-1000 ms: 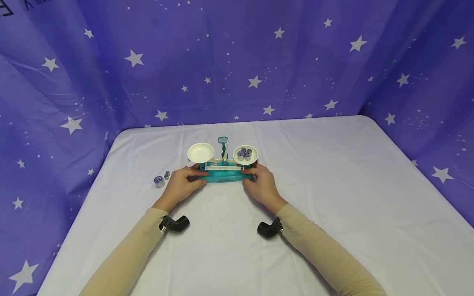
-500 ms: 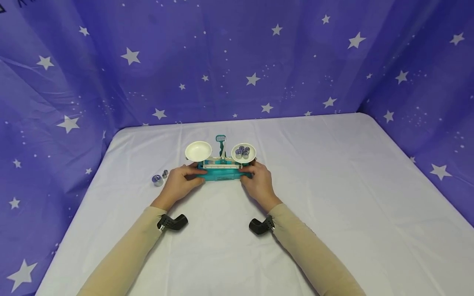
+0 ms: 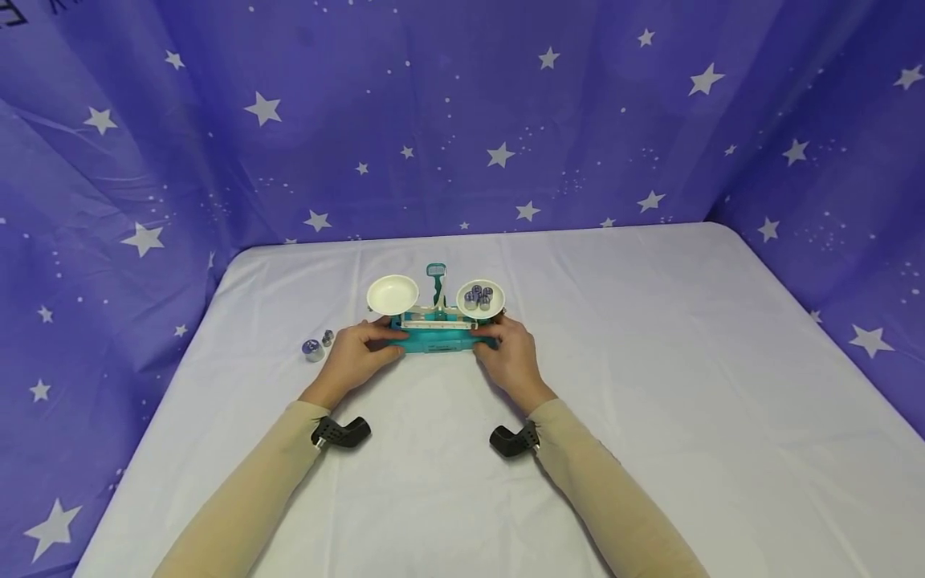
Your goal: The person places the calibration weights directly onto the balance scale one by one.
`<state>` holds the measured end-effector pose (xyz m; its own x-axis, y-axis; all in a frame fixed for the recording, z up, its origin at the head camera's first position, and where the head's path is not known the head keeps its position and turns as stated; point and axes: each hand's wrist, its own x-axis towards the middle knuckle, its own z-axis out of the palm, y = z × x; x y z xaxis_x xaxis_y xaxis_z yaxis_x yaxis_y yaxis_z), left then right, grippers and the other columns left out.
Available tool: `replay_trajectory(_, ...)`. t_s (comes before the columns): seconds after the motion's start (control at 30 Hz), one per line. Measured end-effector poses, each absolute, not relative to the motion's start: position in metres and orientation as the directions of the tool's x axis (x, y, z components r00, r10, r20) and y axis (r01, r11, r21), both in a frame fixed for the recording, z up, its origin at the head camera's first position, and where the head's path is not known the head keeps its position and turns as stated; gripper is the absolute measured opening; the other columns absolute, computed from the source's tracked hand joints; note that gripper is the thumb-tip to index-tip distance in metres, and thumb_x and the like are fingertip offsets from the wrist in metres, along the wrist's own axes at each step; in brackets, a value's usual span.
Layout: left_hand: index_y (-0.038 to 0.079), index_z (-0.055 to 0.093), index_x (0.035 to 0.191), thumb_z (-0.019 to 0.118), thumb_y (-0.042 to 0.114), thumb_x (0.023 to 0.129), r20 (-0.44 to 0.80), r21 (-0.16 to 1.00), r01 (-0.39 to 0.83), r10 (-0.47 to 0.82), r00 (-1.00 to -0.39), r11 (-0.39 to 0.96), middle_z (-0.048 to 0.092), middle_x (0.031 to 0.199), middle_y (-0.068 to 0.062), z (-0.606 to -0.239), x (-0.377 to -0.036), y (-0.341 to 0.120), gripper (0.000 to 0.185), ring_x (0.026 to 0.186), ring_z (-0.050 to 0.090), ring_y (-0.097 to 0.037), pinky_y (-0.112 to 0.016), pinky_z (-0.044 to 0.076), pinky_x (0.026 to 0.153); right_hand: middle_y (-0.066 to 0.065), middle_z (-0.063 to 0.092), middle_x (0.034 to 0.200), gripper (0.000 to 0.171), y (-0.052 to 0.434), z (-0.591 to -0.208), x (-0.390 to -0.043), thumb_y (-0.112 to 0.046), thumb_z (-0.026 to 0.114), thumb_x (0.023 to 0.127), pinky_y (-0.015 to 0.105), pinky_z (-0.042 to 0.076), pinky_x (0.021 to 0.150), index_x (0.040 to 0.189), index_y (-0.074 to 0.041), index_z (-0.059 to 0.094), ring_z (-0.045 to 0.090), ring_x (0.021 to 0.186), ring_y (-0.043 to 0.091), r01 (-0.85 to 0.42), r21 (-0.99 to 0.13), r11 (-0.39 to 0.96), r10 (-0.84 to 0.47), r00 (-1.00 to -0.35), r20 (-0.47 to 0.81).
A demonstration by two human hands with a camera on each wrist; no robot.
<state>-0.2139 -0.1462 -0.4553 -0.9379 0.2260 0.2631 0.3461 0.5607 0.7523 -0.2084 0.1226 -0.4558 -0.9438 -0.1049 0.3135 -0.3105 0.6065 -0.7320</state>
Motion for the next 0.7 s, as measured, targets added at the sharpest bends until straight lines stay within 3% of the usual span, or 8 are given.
replay_trajectory(0.47, 0.009, 0.081, 0.103, 0.078, 0.01, 0.082, 0.266, 0.747, 0.35, 0.228, -0.937, 0.565, 0.07, 0.132, -0.015, -0.4548, -0.2161, -0.1456, 0.021, 0.137, 0.058, -0.031, -0.06, 0.026, 0.125, 0.022, 0.068, 0.132, 0.02, 0.1231, -0.4522, -0.2085, 0.002, 0.074, 0.08, 0.053, 0.05, 0.11, 0.099, -0.001, 0.079, 0.06, 0.131, 0.043, -0.324, -0.736, 0.595, -0.106, -0.939, 0.328)
replay_trajectory(0.7, 0.009, 0.081, 0.103, 0.077, 0.011, 0.081, 0.245, 0.727, 0.343, 0.242, -0.939, 0.594, 0.066, 0.138, -0.018, -0.4498, -0.2115, -0.1463, 0.022, 0.138, 0.056, -0.035, -0.052, 0.039, 0.121, 0.021, 0.068, 0.133, 0.02, 0.1228, -0.4555, -0.208, 0.0, 0.074, 0.081, 0.053, 0.049, 0.11, 0.1, -0.002, 0.079, 0.059, 0.132, 0.043, -0.312, -0.736, 0.601, -0.11, -0.944, 0.31)
